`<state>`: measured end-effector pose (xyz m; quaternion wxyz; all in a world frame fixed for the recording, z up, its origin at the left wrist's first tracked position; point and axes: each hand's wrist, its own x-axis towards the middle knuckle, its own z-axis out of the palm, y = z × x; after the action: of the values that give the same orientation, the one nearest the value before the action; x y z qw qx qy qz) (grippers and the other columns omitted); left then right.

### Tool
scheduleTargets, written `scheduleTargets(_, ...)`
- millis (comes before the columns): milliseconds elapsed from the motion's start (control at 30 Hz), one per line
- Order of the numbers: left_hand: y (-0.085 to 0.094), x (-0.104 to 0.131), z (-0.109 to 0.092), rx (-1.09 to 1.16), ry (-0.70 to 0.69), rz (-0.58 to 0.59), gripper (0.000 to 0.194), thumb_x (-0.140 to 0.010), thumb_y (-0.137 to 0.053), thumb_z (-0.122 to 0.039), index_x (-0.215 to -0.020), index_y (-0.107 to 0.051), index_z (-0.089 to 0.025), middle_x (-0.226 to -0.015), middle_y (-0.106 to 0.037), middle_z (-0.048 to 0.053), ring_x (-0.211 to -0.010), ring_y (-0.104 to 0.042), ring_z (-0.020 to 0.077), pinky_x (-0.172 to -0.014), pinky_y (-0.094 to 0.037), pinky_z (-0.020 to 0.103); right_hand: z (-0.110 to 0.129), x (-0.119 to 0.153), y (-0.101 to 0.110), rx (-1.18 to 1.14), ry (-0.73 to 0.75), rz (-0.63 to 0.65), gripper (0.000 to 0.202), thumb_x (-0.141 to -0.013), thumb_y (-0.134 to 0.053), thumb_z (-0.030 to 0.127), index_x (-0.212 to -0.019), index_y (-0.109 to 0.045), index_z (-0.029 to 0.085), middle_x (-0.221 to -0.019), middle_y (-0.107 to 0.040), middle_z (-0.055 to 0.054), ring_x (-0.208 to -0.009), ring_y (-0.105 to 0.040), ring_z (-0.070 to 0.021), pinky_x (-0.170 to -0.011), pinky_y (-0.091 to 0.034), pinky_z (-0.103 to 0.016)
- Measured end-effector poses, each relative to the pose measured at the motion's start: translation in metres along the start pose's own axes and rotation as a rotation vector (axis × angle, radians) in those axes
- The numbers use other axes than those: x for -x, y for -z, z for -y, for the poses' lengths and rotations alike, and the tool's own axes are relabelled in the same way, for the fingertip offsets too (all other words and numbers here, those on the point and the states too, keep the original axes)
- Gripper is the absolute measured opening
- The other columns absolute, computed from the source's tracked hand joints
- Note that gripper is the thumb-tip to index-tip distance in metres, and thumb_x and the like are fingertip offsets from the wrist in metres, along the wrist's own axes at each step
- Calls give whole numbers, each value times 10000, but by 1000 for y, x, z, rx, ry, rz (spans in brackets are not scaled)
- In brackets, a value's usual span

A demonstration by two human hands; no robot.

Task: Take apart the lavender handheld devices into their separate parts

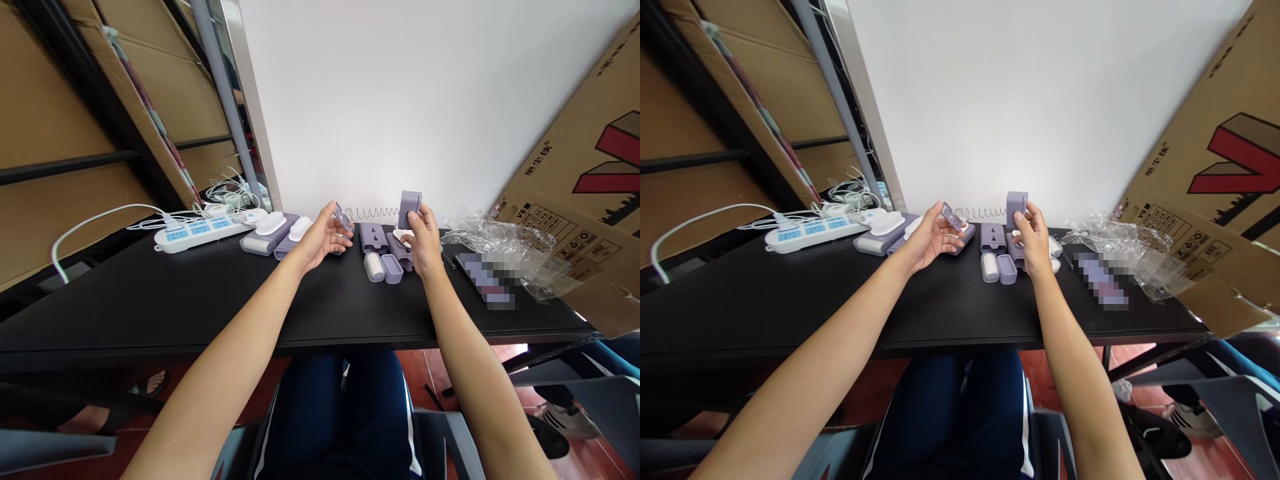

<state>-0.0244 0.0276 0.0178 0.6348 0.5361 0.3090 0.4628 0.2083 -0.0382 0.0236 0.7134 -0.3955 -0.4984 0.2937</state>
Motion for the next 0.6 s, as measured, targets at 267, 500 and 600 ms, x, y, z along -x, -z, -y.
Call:
scheduleTargets(267, -7, 4, 22, -651, -194, 62, 791, -883, -763, -634, -1537, -564, -237, -1091, -701, 55, -889, -657, 187, -757, -509, 301, -9, -12, 7, -2, -115, -310, 525, -785, -762, 639, -1171, -642, 303, -1013, -679, 16, -752, -616, -109, -547, -418, -200)
scheduleTargets(500, -24, 8, 42, -898, -172, 242, 868, -910, -728, -533, -1642, -467, -146, -1058, -679, 87, -922, -646, 235, -821, -517, 360, -12, -12, 7, 21, -141, -329, 549, -769, -762, 671, -1136, -632, 285, -980, -694, 10, -704, -603, -112, -538, -398, -218)
scheduleTargets(600, -28, 10, 45, -923, -206, 261, 897, -902, -739, -548, -1659, -447, -167, -1072, -671, 89, -932, -638, 238, -828, -517, 360, -12, -12, 7, 46, -136, -318, 554, -788, -734, 687, -1149, -628, 279, -991, -700, 0, -707, -606, -117, -552, -406, -228)
